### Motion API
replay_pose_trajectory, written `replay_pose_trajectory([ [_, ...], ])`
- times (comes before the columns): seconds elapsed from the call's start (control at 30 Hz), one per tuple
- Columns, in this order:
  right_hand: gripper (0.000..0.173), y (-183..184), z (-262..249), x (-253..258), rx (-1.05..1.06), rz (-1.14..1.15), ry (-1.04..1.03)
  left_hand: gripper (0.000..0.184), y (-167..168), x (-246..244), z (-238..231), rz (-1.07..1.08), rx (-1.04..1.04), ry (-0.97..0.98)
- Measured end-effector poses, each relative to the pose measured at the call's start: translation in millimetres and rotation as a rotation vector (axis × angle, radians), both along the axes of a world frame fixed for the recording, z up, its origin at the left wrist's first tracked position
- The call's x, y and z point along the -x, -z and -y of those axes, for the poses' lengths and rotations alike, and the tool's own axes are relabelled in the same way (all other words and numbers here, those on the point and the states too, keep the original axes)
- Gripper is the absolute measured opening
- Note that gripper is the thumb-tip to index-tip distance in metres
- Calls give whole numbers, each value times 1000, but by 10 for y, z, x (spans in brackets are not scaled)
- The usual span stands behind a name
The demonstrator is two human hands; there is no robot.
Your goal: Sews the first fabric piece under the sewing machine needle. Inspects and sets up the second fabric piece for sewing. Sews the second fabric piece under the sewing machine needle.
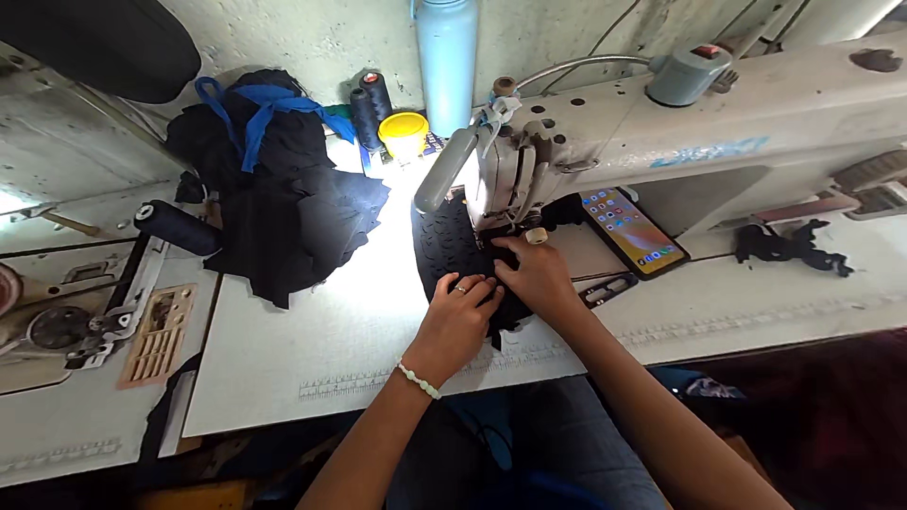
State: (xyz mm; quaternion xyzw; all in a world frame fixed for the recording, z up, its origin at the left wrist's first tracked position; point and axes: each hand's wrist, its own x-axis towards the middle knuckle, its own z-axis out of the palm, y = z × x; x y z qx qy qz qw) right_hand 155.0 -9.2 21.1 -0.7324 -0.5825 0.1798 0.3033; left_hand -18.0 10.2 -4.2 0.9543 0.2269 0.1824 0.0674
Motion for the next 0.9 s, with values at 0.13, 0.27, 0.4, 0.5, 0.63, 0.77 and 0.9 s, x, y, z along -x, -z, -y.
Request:
replay_pose_trajectory([
  [0.13, 22, 10, -62, 33, 26, 92, 31, 39, -3, 4, 13, -5, 20, -16],
  [0.27, 15, 105, -90, 52, -117, 84, 38, 39, -3, 11, 24, 5, 29, -29],
  [0.4, 17, 106, -121, 33, -96, 3, 32, 40, -8, 10, 28, 2, 42, -36],
  [0.5, 21, 38, -145, 16, 4, -46, 41, 41, 2, 15, 27, 6, 51, -33],
  [0.63, 25, -61, -154, 27, 109, -57, 48, 40, 8, 19, 29, 21, 54, -36],
  [0.77, 36, -142, -178, 78, 231, -18, 110, 41, 5, 15, 32, 18, 56, -38],
  [0.9, 40, -135, -215, 84, 202, -85, 153, 40, 13, 18, 35, 20, 52, -42],
])
